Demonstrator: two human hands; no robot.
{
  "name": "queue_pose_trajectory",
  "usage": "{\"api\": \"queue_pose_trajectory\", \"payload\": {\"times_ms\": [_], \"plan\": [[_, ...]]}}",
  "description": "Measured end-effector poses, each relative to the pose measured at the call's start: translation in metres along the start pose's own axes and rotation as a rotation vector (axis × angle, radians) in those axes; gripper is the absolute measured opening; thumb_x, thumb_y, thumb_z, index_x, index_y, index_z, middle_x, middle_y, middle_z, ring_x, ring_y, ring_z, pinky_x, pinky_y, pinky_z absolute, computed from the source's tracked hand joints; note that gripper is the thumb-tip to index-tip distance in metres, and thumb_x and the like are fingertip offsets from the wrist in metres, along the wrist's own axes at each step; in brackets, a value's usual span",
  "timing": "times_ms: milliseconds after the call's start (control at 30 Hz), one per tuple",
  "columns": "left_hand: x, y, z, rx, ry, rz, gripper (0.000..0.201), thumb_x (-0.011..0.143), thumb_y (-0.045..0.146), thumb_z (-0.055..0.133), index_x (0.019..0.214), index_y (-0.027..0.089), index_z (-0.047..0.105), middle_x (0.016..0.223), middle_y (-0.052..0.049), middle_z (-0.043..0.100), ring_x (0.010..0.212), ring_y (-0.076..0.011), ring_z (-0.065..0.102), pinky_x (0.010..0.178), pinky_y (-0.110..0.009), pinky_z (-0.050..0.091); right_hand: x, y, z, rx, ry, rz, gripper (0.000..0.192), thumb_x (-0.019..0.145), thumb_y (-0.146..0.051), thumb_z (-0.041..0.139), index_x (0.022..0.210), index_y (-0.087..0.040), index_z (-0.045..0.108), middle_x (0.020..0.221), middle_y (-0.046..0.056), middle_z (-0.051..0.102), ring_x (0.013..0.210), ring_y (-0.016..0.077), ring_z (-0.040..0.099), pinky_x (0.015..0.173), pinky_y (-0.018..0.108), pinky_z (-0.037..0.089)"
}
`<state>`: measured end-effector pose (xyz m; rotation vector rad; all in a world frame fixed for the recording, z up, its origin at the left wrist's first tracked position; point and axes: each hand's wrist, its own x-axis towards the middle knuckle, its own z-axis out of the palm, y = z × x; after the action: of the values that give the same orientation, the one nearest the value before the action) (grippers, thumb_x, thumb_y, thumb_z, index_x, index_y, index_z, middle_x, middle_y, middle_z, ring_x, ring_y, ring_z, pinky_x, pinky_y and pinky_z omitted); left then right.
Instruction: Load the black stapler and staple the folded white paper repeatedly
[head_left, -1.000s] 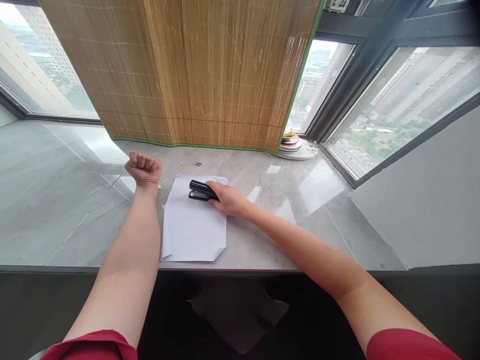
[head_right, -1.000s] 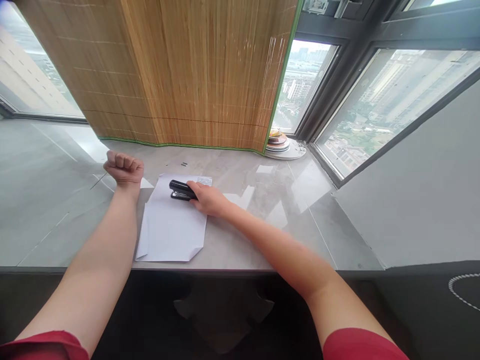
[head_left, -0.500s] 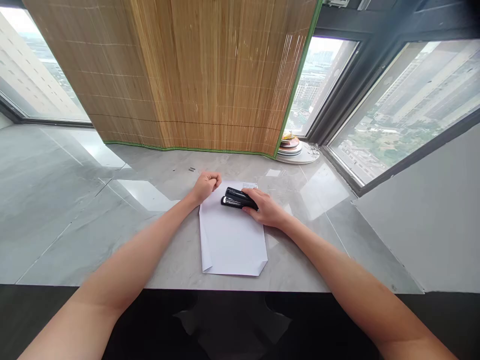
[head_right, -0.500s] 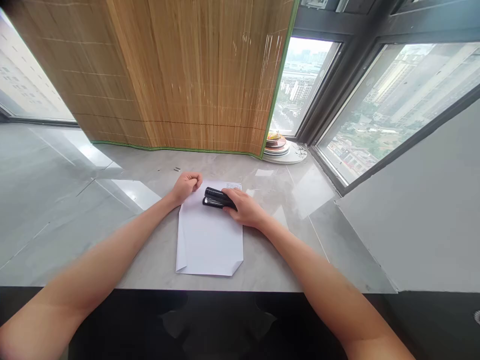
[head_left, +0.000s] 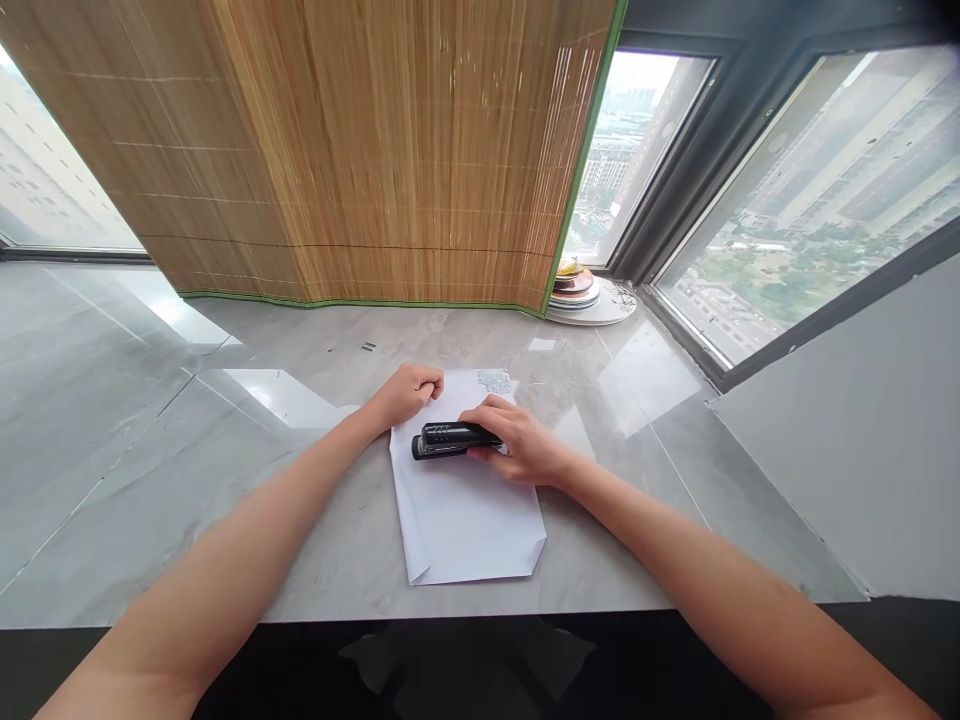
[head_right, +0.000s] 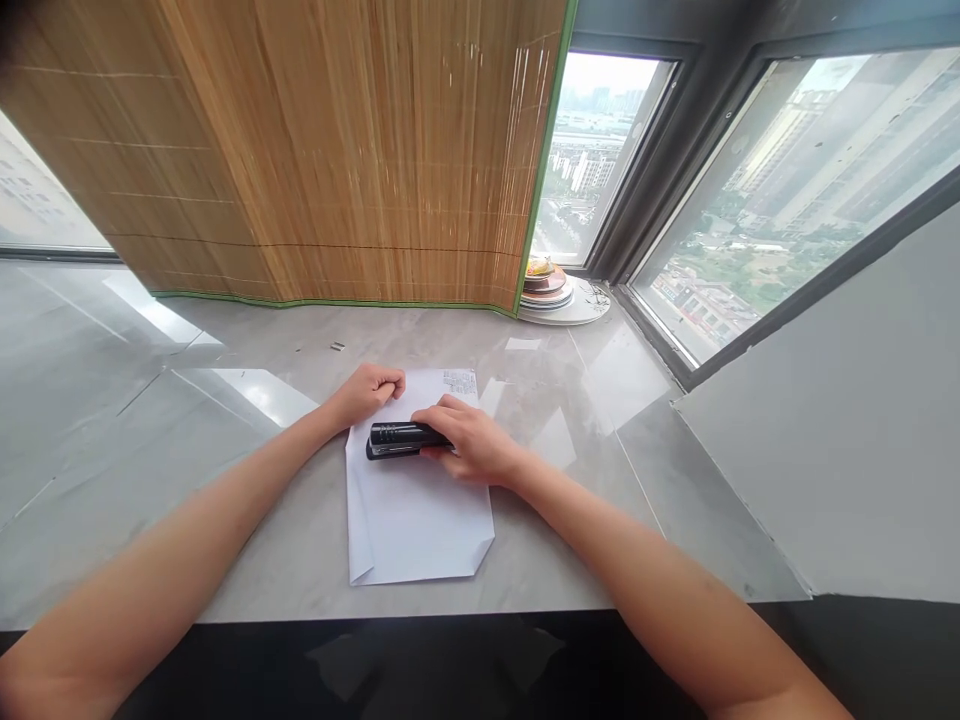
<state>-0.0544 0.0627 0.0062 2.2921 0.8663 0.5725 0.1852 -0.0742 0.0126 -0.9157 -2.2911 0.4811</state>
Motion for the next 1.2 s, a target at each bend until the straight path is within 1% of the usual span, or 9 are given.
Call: {"api": "queue_pose_trajectory", "payload": {"times_ms": [300,467,600,767,867,967,1033,1133,1200], "plan": [[-0.002,0.007,-0.001,0.200,-0.103,0.088,0.020,0.084,0.010,0.044,0.069,0.021,0.049,0.069,-0.001,0.059,0.067,-0.0180,0.049,0.067,-0.031,0.036,-0.004,-0.001,0.004,0.083,-0.015,-0.008,0.032,0.100,-0.017,0.067,0.131,-0.021,0.063,0.110,0.011,0.071,0.109,0.0276,0.062,0.089,0.042,0.057],[-0.003,0.008,-0.003,0.206,-0.132,0.073,0.020,0.086,0.010,0.044,0.071,0.021,0.050,0.071,-0.002,0.060,0.068,-0.0181,0.051,0.068,-0.031,0.038,-0.005,0.000,0.002,0.084,0.064,0.165,0.033,0.096,-0.014,0.069,0.128,-0.023,0.064,0.109,0.009,0.073,0.104,0.0275,0.060,0.089,0.043,0.056],[-0.003,0.004,-0.004,0.256,-0.150,0.094,0.019,0.087,0.010,0.044,0.074,0.022,0.050,0.076,-0.002,0.062,0.071,-0.0188,0.051,0.070,-0.032,0.038,-0.007,0.002,-0.001,0.100,0.098,0.299,0.033,0.095,-0.013,0.069,0.126,-0.025,0.067,0.113,0.007,0.075,0.108,0.0279,0.059,0.094,0.045,0.055],[-0.003,0.000,-0.003,0.260,-0.151,0.115,0.018,0.087,0.010,0.044,0.075,0.022,0.050,0.077,-0.003,0.062,0.072,-0.0198,0.052,0.071,-0.033,0.039,-0.006,0.002,-0.009,0.098,0.072,0.357,0.034,0.095,-0.016,0.069,0.127,-0.027,0.068,0.122,0.006,0.077,0.110,0.0277,0.060,0.098,0.046,0.054],[-0.004,0.001,-0.003,0.256,-0.149,0.108,0.019,0.088,0.011,0.044,0.074,0.022,0.050,0.076,-0.003,0.061,0.072,-0.0199,0.051,0.071,-0.033,0.038,-0.006,0.003,-0.019,0.135,0.082,0.349,0.036,0.093,-0.027,0.076,0.129,-0.027,0.070,0.124,0.006,0.078,0.109,0.0272,0.065,0.094,0.043,0.055],[-0.005,0.003,-0.003,0.242,-0.149,0.098,0.020,0.089,0.010,0.043,0.075,0.022,0.050,0.076,-0.002,0.061,0.073,-0.0198,0.051,0.072,-0.033,0.039,-0.008,0.015,-0.031,0.131,0.241,0.419,0.024,0.103,-0.037,0.063,0.121,-0.026,0.075,0.117,0.007,0.078,0.105,0.0263,0.069,0.089,0.041,0.055],[-0.005,0.004,-0.004,0.239,-0.151,0.094,0.020,0.088,0.009,0.044,0.075,0.022,0.051,0.076,-0.003,0.061,0.073,-0.0201,0.052,0.072,-0.034,0.039,-0.010,0.027,-0.037,0.022,0.300,0.469,0.032,0.106,-0.027,0.048,0.119,-0.025,0.077,0.116,0.007,0.078,0.109,0.0276,0.067,0.094,0.044,0.054],[-0.004,0.005,-0.003,0.246,-0.144,0.092,0.020,0.087,0.009,0.045,0.074,0.022,0.052,0.076,-0.003,0.061,0.072,-0.0204,0.052,0.071,-0.034,0.038,-0.009,0.044,-0.038,-0.147,0.154,0.432,0.049,0.101,-0.014,0.042,0.135,-0.026,0.075,0.139,0.008,0.074,0.127,0.0318,0.061,0.108,0.053,0.049],[-0.004,0.004,-0.002,0.257,-0.133,0.093,0.021,0.087,0.008,0.045,0.074,0.022,0.053,0.076,-0.003,0.061,0.071,-0.0207,0.051,0.070,-0.034,0.037,-0.006,0.049,-0.035,-0.217,0.032,0.402,0.053,0.103,-0.014,0.040,0.144,-0.028,0.071,0.152,0.008,0.068,0.134,0.0342,0.056,0.110,0.057,0.046]]}}
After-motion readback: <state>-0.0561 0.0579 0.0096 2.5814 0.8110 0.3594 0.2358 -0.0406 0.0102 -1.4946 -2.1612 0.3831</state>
